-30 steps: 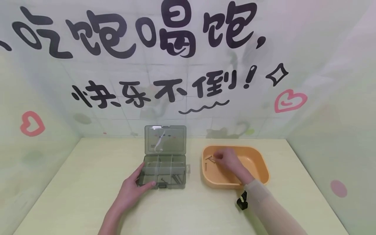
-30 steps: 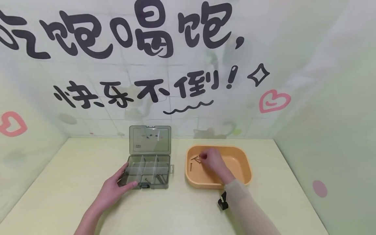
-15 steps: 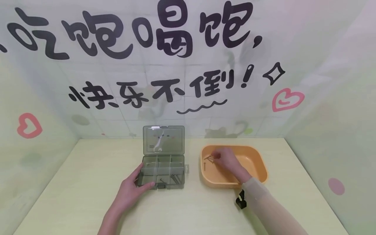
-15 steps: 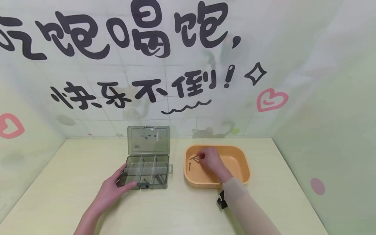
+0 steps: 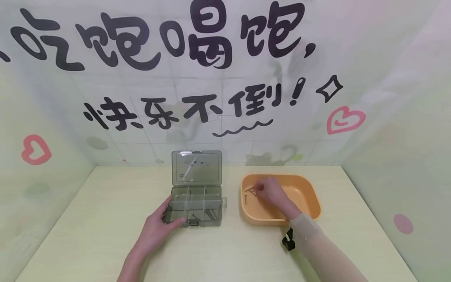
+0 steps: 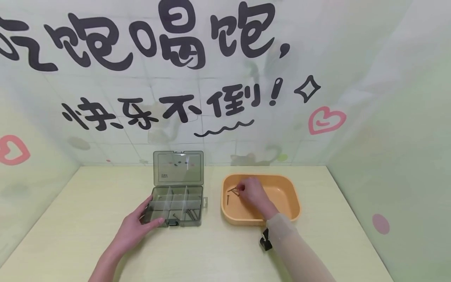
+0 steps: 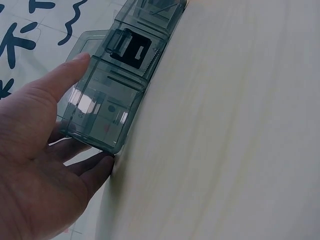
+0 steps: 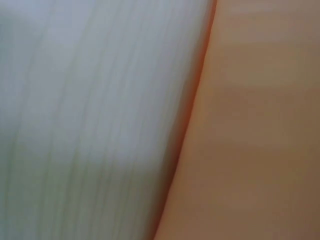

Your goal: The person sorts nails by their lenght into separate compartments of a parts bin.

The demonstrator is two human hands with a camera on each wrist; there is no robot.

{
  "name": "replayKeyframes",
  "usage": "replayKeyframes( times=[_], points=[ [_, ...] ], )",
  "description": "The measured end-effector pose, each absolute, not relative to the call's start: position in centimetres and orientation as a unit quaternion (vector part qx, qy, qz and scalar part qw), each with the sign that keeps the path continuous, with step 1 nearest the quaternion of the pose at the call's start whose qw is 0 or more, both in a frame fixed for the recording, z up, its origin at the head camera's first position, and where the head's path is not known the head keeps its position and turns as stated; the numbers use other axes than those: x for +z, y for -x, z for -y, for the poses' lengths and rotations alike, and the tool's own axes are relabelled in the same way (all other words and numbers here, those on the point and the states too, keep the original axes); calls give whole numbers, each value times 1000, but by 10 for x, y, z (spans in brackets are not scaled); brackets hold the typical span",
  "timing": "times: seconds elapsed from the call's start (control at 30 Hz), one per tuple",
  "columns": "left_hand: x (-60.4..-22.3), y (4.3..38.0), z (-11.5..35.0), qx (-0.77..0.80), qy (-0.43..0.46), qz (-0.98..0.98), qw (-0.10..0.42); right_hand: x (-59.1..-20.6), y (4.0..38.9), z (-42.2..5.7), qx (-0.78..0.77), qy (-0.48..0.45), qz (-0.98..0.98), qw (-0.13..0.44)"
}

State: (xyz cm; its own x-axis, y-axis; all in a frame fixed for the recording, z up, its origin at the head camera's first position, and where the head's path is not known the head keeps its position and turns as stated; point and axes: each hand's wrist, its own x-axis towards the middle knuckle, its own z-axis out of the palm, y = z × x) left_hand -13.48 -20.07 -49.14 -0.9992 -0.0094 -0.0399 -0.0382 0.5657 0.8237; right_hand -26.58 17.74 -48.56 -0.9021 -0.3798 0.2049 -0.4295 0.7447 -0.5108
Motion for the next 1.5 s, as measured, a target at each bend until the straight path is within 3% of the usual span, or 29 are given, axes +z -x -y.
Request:
replayKeyframes(
  times=[0.2,0.63,1.23,1.5],
  points=[
    [-491,133,201,467,16,-884,20,-480,263,-179,318,-171,932,15],
    [-493,133,202,467,19,-884,20,-465,251,-176,390,-128,912,17],
    [-491,133,202,472,17,-881,20,-431,223,-124,438,-180,879,46],
    [-487,133,200,477,20,-878,24,-435,213,-89,457,-229,859,-10]
  ],
)
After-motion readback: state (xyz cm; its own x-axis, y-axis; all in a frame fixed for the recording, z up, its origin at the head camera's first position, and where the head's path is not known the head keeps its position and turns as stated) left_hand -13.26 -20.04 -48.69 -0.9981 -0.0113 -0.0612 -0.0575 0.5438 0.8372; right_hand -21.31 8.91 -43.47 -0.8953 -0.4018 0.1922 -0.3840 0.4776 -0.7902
